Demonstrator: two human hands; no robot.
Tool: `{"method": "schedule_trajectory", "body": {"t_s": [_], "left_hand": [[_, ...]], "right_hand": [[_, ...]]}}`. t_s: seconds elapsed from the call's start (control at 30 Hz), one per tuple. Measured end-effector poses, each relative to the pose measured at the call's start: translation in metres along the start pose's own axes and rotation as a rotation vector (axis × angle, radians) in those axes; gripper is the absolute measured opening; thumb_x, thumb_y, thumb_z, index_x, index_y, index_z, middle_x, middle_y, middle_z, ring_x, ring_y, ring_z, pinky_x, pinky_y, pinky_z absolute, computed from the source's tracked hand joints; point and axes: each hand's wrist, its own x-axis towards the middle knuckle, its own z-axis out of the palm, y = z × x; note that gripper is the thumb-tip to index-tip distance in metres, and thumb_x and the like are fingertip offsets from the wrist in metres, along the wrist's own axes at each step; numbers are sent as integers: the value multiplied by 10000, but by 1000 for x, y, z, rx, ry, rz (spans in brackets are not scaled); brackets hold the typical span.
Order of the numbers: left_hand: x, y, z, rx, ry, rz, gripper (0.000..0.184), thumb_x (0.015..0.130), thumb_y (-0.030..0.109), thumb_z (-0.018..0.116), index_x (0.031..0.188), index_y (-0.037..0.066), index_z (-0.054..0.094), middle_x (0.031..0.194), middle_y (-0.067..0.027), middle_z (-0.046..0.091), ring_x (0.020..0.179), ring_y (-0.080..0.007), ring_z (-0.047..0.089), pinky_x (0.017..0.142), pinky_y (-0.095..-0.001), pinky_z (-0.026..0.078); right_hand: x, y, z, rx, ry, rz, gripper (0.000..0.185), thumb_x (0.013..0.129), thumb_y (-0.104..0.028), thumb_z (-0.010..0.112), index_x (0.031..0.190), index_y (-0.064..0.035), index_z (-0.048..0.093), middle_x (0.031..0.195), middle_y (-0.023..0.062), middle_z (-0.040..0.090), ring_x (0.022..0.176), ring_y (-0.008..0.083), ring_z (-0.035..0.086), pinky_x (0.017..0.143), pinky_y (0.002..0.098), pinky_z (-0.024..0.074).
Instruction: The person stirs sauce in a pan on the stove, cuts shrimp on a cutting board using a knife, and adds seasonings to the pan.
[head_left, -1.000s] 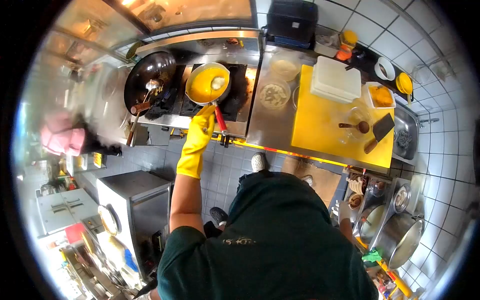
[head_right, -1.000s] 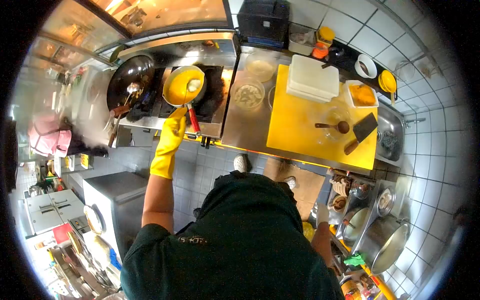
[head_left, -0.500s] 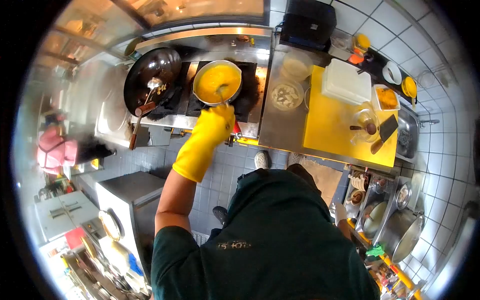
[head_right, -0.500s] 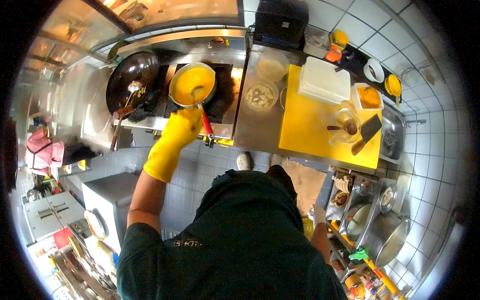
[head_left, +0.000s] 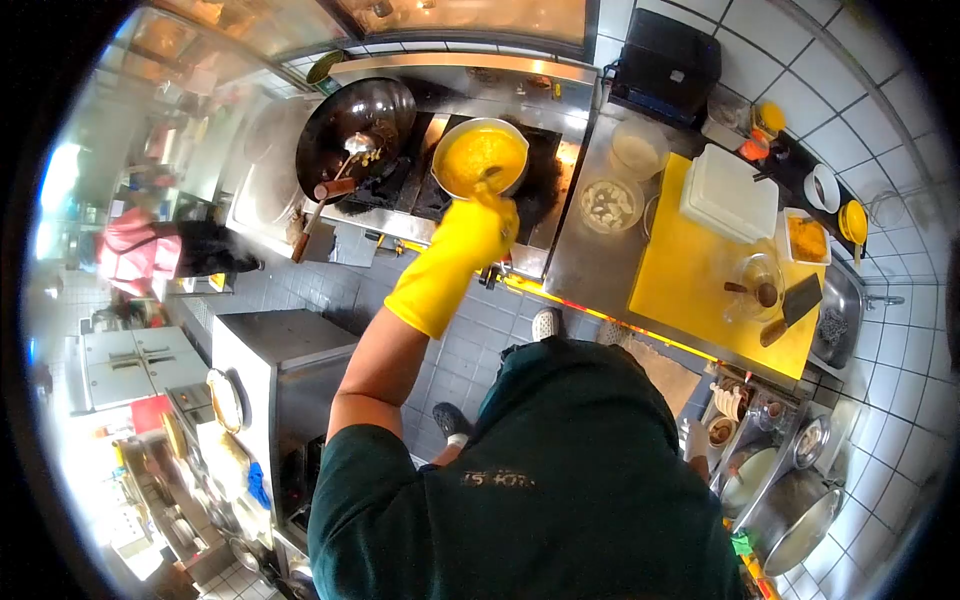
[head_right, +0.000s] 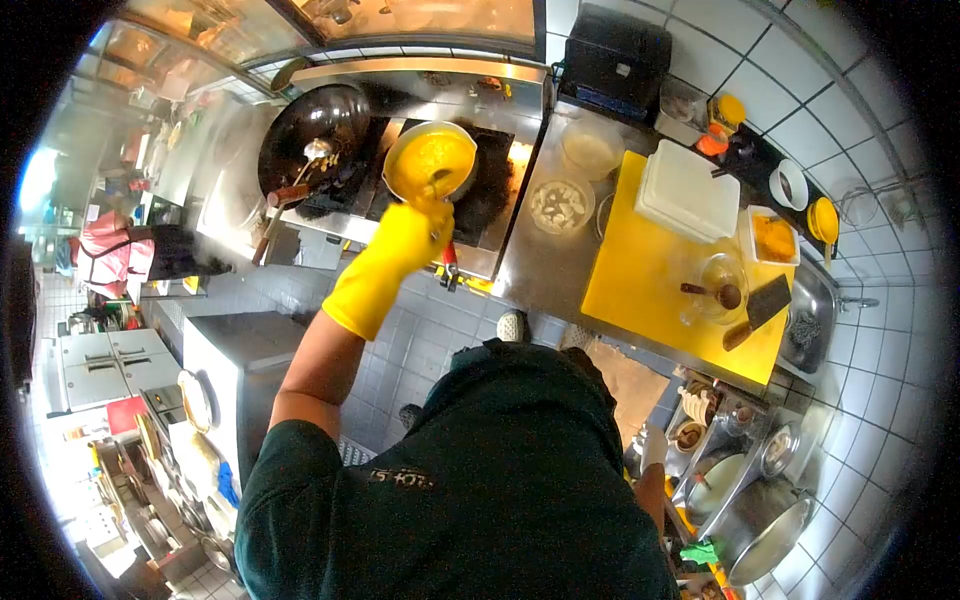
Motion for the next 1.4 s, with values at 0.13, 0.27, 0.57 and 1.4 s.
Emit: {"method": "schedule_trajectory", "body": {"t_s": [0.13, 0.27, 0.57, 1.4], "left_hand": [[0, 3, 1, 16, -165, -111, 161, 893, 209, 673, 1021, 122, 716, 860, -183, 718, 778, -422, 700, 676, -506, 577], [2, 17, -8, -27, -29, -71, 160, 880, 223, 672, 991, 133, 743, 850, -173, 731, 784, -420, 710, 702, -512, 586], [-3, 3, 1, -150, 7, -188, 168, 945, 266, 606, 932, 111, 671, 914, -190, 724, 793, -430, 703, 694, -556, 566], [-15, 17, -2, 158, -186, -54, 174, 907, 206, 641, 1034, 88, 628, 927, -176, 715, 763, -409, 715, 676, -533, 577]], "right_hand": [[11, 6, -13, -24, -23, 62, 241, 965, -220, 632, 1146, -67, 671, 1051, 108, 677, 797, 233, 673, 698, 386, 593], [46, 33, -46, -89, -160, -7, 234, 968, -198, 631, 1156, -63, 666, 1054, 105, 676, 808, 236, 681, 687, 379, 594], [6, 0, -16, -126, 14, 45, 229, 990, -168, 566, 1159, -58, 675, 1067, 119, 691, 817, 238, 696, 674, 363, 603], [-23, 9, 21, -98, -54, -94, 256, 1030, -162, 532, 1214, -32, 655, 1023, 115, 671, 850, 226, 681, 704, 354, 612]]}}
